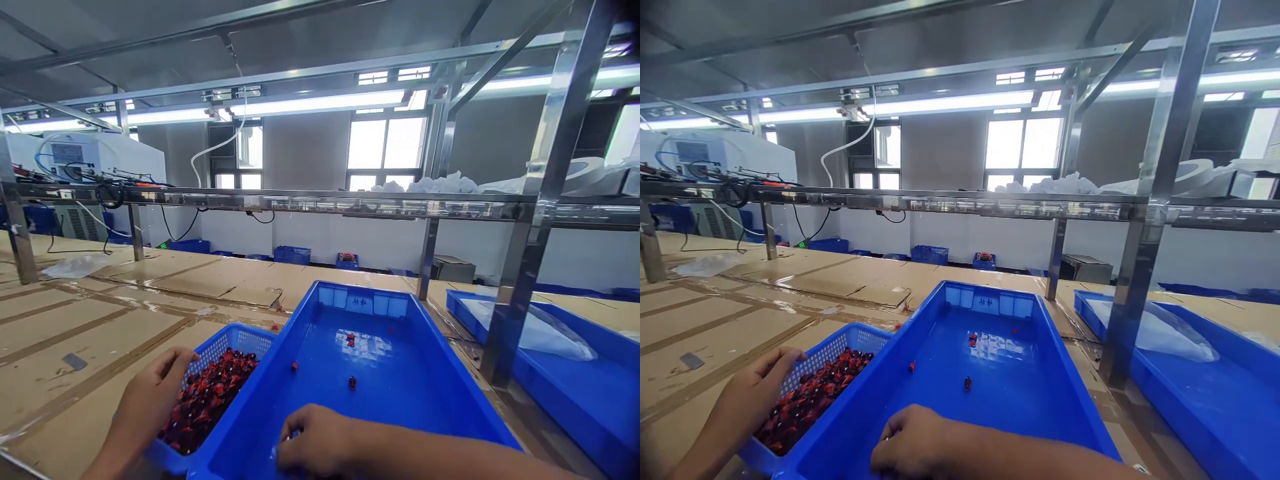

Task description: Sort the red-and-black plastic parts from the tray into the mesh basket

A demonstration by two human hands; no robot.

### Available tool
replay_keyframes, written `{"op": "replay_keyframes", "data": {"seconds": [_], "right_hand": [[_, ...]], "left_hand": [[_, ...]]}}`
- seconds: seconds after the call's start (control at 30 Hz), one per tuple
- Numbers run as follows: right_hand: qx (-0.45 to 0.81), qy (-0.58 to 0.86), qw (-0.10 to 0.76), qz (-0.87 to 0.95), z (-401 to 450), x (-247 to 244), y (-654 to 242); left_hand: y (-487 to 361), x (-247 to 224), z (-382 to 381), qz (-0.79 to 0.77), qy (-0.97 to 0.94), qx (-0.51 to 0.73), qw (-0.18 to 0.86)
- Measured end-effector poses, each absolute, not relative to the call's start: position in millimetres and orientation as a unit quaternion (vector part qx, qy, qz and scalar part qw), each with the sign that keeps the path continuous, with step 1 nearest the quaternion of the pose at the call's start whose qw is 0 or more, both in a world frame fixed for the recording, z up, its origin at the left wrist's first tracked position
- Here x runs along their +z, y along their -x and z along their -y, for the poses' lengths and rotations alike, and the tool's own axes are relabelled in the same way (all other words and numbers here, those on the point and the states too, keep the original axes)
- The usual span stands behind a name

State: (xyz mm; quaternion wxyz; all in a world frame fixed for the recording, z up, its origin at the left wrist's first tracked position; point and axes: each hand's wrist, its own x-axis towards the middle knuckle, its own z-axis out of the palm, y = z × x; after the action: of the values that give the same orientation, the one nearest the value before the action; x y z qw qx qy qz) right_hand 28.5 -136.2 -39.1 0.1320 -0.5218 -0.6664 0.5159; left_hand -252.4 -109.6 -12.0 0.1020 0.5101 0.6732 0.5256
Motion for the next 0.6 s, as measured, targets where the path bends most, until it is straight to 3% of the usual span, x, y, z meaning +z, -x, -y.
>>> {"op": "replay_keyframes", "data": {"seconds": [0.07,0.2,0.3,0.37,0.47,0.6], "right_hand": [[0.559,0.498,0.186,0.637,131,-18,-47],[0.613,0.394,0.372,0.574,122,24,-72],[0.54,0.364,0.495,0.576,125,43,-78],[0.437,0.371,0.539,0.617,132,46,-78],[0.283,0.378,0.538,0.698,143,38,-73],[0.18,0.329,0.476,0.795,147,20,-68]], "left_hand": [[232,-2,125,-0.648,-0.482,0.565,0.169],[158,12,157,-0.465,-0.316,0.667,0.489],[100,10,169,-0.35,-0.224,0.591,0.691],[72,3,169,-0.28,-0.159,0.461,0.827],[49,-14,161,-0.185,-0.109,0.389,0.896],[40,-39,147,-0.169,-0.124,0.508,0.836]]}}
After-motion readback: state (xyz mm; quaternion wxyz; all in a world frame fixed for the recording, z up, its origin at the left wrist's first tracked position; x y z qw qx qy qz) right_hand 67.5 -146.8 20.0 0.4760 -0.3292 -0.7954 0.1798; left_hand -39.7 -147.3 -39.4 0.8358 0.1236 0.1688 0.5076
